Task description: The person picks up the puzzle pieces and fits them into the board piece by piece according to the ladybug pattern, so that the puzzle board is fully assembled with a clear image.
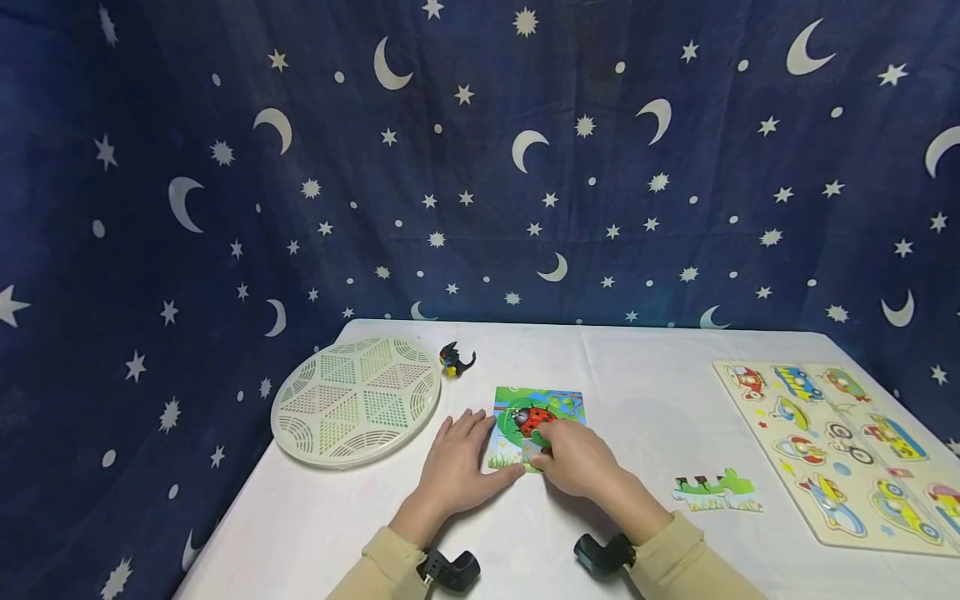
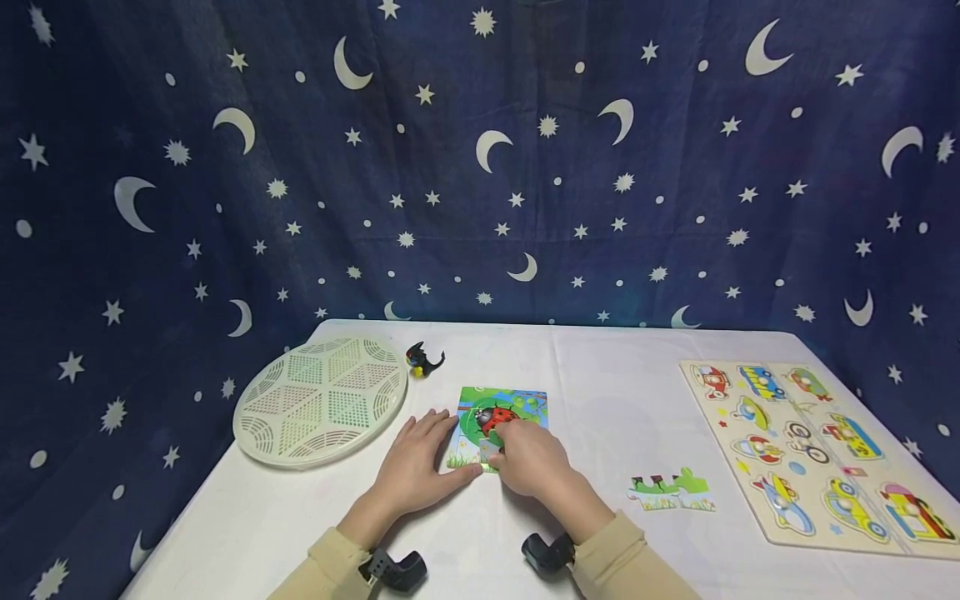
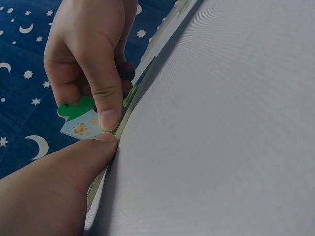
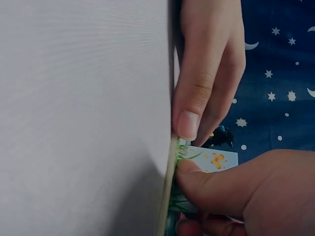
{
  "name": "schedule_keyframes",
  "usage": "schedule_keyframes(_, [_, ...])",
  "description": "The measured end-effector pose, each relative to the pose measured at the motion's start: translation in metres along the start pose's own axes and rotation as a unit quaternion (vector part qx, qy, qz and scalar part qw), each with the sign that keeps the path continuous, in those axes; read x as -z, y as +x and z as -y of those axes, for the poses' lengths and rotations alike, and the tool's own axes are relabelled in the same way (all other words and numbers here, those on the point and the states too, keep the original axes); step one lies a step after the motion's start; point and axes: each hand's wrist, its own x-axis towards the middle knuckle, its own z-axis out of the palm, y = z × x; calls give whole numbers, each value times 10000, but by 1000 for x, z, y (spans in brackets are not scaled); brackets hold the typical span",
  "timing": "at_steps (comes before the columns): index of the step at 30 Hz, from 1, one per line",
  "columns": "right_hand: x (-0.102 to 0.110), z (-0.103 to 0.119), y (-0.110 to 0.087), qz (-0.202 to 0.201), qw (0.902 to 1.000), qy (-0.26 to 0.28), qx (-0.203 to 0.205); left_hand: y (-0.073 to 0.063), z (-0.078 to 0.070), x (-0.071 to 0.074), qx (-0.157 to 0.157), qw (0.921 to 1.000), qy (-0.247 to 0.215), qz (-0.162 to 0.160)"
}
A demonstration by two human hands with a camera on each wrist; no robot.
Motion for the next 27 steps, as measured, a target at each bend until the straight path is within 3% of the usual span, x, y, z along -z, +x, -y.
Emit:
schedule_keyframes(19, [1, 6, 9, 230, 9997, 48, -63, -1, 4, 1, 1, 9999, -85, 57])
schedule_keyframes(27, [1, 2, 14, -226, 9980, 557, 189, 0, 0, 2, -3, 9998, -119, 128])
